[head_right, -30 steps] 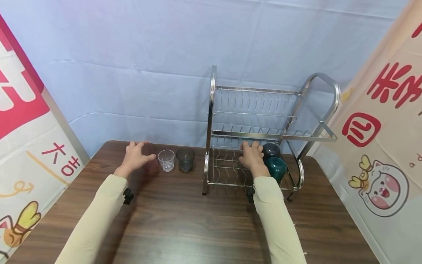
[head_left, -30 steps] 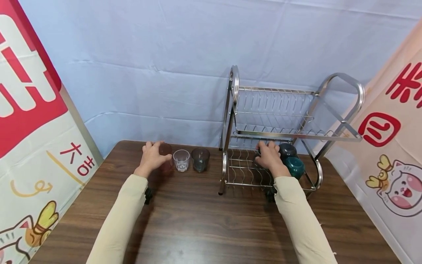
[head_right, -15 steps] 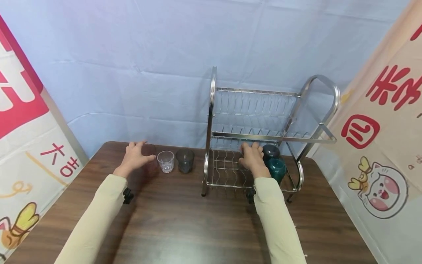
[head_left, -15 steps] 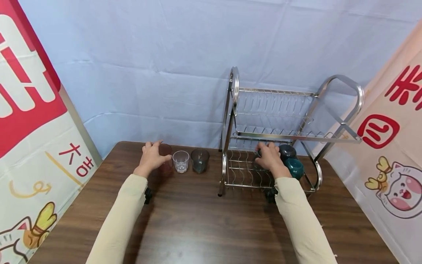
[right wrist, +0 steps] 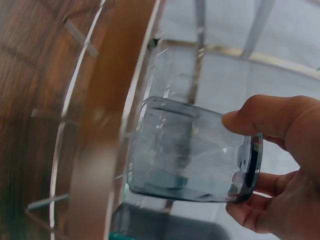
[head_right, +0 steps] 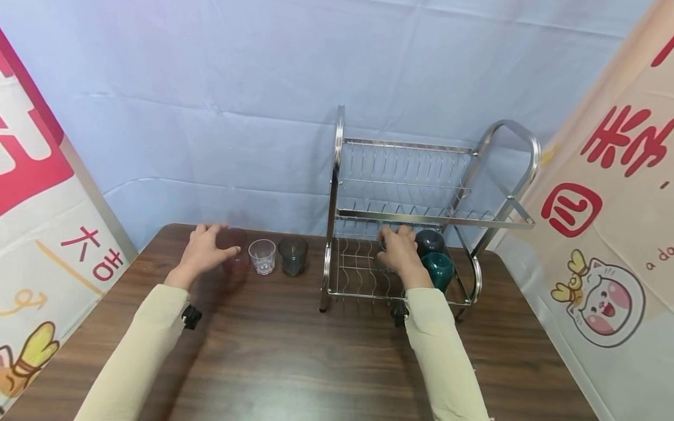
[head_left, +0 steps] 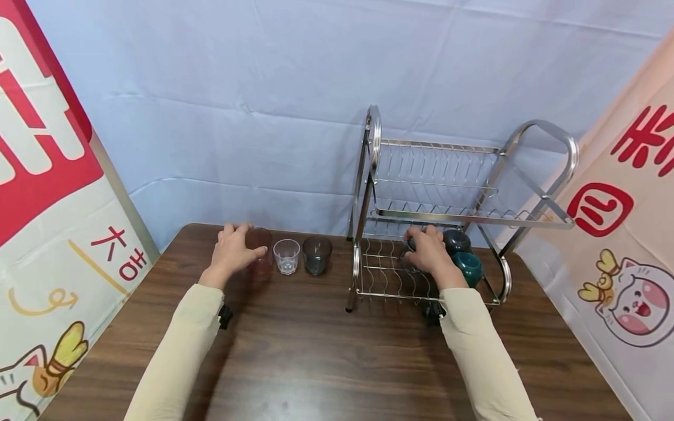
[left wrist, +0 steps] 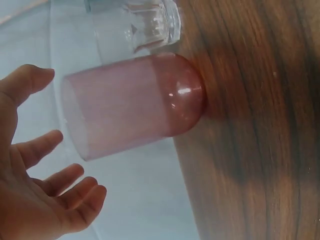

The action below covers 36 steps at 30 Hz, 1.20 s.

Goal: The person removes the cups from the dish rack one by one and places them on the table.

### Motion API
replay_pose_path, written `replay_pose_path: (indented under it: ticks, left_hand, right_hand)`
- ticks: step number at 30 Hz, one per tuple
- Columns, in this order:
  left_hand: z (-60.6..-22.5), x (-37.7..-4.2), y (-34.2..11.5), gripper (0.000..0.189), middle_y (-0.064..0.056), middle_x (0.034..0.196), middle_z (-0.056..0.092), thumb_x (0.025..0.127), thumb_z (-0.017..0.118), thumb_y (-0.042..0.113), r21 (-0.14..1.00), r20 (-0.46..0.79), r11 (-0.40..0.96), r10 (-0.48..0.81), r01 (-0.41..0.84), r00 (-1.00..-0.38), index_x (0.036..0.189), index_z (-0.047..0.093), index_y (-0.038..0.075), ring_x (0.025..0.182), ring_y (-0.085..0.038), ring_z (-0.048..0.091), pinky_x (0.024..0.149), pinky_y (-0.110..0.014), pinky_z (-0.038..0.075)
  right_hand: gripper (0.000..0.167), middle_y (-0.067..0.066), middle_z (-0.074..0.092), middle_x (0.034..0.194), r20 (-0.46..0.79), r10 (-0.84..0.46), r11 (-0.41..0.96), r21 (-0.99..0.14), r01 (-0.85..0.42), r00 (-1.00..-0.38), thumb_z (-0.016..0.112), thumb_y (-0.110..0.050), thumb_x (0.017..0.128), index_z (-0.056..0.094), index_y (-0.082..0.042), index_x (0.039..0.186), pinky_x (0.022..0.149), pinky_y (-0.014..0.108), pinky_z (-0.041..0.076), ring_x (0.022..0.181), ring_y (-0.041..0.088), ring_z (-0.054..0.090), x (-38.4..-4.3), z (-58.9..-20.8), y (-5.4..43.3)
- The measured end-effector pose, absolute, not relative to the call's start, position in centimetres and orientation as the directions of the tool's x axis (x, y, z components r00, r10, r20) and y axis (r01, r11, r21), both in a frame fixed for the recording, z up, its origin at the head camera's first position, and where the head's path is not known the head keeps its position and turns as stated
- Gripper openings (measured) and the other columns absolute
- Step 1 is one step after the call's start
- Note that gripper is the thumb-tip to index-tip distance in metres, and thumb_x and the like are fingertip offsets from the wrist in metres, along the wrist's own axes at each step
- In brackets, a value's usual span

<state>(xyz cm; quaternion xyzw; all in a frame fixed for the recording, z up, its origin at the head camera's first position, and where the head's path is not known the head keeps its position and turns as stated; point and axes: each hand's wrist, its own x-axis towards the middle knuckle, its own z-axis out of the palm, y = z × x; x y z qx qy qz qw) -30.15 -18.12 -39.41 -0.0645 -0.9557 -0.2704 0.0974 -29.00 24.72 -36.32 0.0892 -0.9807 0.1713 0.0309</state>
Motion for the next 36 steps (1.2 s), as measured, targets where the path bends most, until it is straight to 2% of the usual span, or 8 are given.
replay_pose_path:
  ticks: [7, 21, 29, 36]
  left_hand:
    - [-40.1, -28.2, -18.0, 0.059, -0.026, 0.123, 0.04, 0.079, 0.07, 0.032, 0.481, 0.294, 0.847, 0.085, 0.224, -0.952, 0.127, 0.054, 0.004, 0.109, -0.043, 0.039, 0.082, -0.056, 0.038]
    - [-40.2, -25.9, -17.0, 0.052, -0.023, 0.114, 0.048, 0.075, 0.074, 0.033, 0.352, 0.328, 0.892, 0.167, 0.284, -0.93, 0.116, 0.062, 0.004, 0.101, -0.041, 0.045, 0.076, -0.056, 0.04]
    - [-40.2, -24.5, -15.8, 0.05, -0.022, 0.114, 0.049, 0.073, 0.076, 0.033, 0.332, 0.356, 0.889, 0.192, 0.316, -0.914, 0.114, 0.064, 0.007, 0.1, -0.041, 0.046, 0.074, -0.055, 0.04]
    - [-40.1, -23.5, -14.7, 0.05, -0.022, 0.117, 0.048, 0.073, 0.076, 0.033, 0.335, 0.363, 0.878, 0.214, 0.341, -0.907, 0.113, 0.064, 0.006, 0.103, -0.041, 0.045, 0.076, -0.056, 0.039]
  right_hand:
    - [0.033, 0.027, 0.039, 0.115, 0.189, -0.219, 0.903, -0.331, -0.272, -0.957, 0.066, -0.011, 0.085, 0.056, -0.006, 0.116, 0.078, 0.058, 0.034, 0.107, 0.048, 0.032, -27.3, -35.3, 23.9]
    - [0.031, 0.026, 0.042, 0.111, 0.248, -0.213, 0.905, -0.315, -0.286, -0.945, 0.066, -0.01, 0.083, 0.057, -0.006, 0.113, 0.075, 0.055, 0.036, 0.098, 0.044, 0.035, -24.4, -35.2, 23.1]
    - [0.032, 0.024, 0.043, 0.109, 0.311, -0.204, 0.919, -0.266, -0.291, -0.928, 0.066, -0.012, 0.082, 0.058, -0.009, 0.113, 0.069, 0.052, 0.04, 0.096, 0.042, 0.037, -23.2, -35.5, 22.8]
    - [0.036, 0.027, 0.041, 0.115, 0.342, -0.213, 0.912, -0.265, -0.312, -0.915, 0.066, -0.011, 0.083, 0.059, -0.007, 0.118, 0.075, 0.054, 0.04, 0.102, 0.044, 0.035, -22.0, -35.3, 22.7]
